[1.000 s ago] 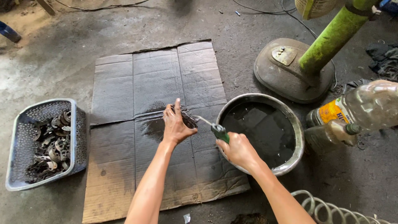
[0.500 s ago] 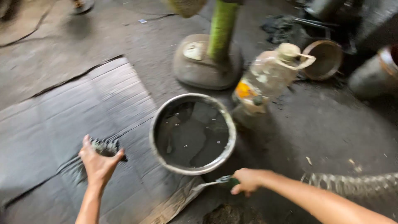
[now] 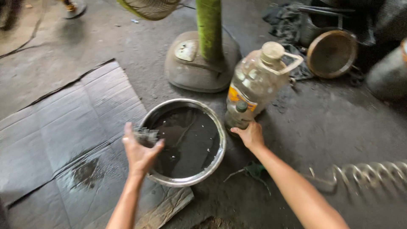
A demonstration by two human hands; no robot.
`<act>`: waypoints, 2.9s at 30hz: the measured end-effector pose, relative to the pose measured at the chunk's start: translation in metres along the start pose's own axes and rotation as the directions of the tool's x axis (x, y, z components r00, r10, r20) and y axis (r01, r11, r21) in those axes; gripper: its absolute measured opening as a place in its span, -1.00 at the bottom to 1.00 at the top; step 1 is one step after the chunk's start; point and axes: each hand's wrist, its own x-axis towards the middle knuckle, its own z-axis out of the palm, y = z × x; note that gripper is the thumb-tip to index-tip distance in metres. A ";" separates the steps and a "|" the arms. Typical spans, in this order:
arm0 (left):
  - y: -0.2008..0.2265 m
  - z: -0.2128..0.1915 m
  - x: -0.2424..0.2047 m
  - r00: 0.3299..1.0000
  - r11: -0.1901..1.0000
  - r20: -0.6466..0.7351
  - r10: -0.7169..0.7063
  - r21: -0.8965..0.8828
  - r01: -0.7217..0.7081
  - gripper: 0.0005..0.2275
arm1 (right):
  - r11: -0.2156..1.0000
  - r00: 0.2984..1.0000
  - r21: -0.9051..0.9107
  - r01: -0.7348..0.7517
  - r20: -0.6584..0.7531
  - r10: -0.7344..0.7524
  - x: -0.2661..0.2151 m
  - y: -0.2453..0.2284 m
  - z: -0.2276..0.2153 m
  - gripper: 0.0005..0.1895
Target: The person cleans small metal parts by spraying them with a handheld nozzle, scrubbing them by hand in a metal bowl of dark liquid, and rinsing them again with the nozzle. The parts are handled one at a time and placed into a plastic basket.
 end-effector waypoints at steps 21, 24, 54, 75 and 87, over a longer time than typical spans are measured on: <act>0.001 0.072 -0.047 0.968 0.962 0.200 0.151 0.196 -0.191 0.27 | -0.050 0.536 -0.848 0.528 0.378 -0.755 -0.026 -0.105 -0.068 -0.80; -0.002 0.072 -0.050 0.968 0.961 0.211 0.132 0.213 -0.178 0.28 | -0.068 0.528 -0.825 0.561 0.420 -0.739 -0.014 -0.113 -0.065 -0.77; 0.012 0.076 -0.048 0.968 0.979 0.216 0.130 0.125 -0.160 0.23 | -0.120 0.586 -0.779 0.615 0.554 -0.591 -0.019 -0.115 -0.119 -0.85; 0.009 0.087 -0.039 0.967 0.979 0.229 0.114 0.139 -0.148 0.24 | -0.142 0.625 -0.789 0.598 0.570 -0.533 -0.038 -0.121 -0.133 -0.86; 0.006 0.094 -0.033 0.975 0.992 0.208 0.071 0.091 -0.091 0.23 | -0.025 0.653 -0.747 0.665 0.597 -0.466 -0.049 -0.122 -0.154 -0.85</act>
